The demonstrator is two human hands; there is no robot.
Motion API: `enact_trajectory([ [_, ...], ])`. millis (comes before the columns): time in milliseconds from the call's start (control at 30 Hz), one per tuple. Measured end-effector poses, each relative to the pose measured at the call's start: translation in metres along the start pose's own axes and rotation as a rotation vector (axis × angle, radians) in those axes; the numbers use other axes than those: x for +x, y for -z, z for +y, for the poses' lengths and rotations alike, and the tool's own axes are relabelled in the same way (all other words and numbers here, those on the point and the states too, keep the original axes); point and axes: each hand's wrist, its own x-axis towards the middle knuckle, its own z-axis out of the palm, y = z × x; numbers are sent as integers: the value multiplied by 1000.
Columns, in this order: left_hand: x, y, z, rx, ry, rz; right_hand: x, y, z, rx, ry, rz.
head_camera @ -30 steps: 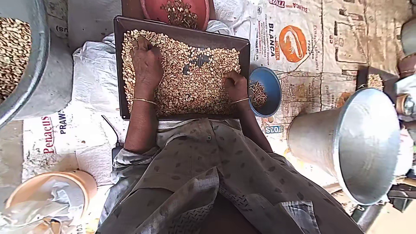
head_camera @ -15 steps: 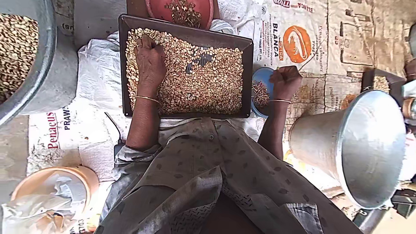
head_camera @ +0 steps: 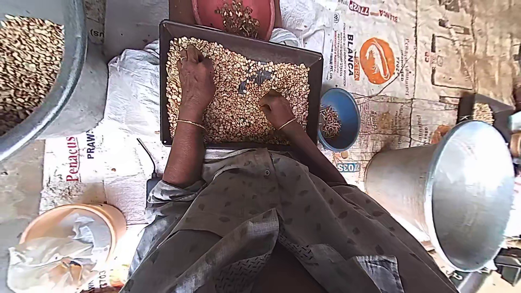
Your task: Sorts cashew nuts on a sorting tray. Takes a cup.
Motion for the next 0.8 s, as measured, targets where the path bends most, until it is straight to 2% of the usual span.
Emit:
enact_trajectory([
  [67,1,0,0,3,3,-5,3,-6,-9,-109,-72,-53],
  [300,-1,1,2,22,11,-25,2,-4,-15,-149,-183,-99],
  [467,-1,2,3,27,18,-23,2,-9,-7,-111,-153,-24],
  [800,0,3,3,17,17,-38,1,-8,-6,-123,-136,3],
])
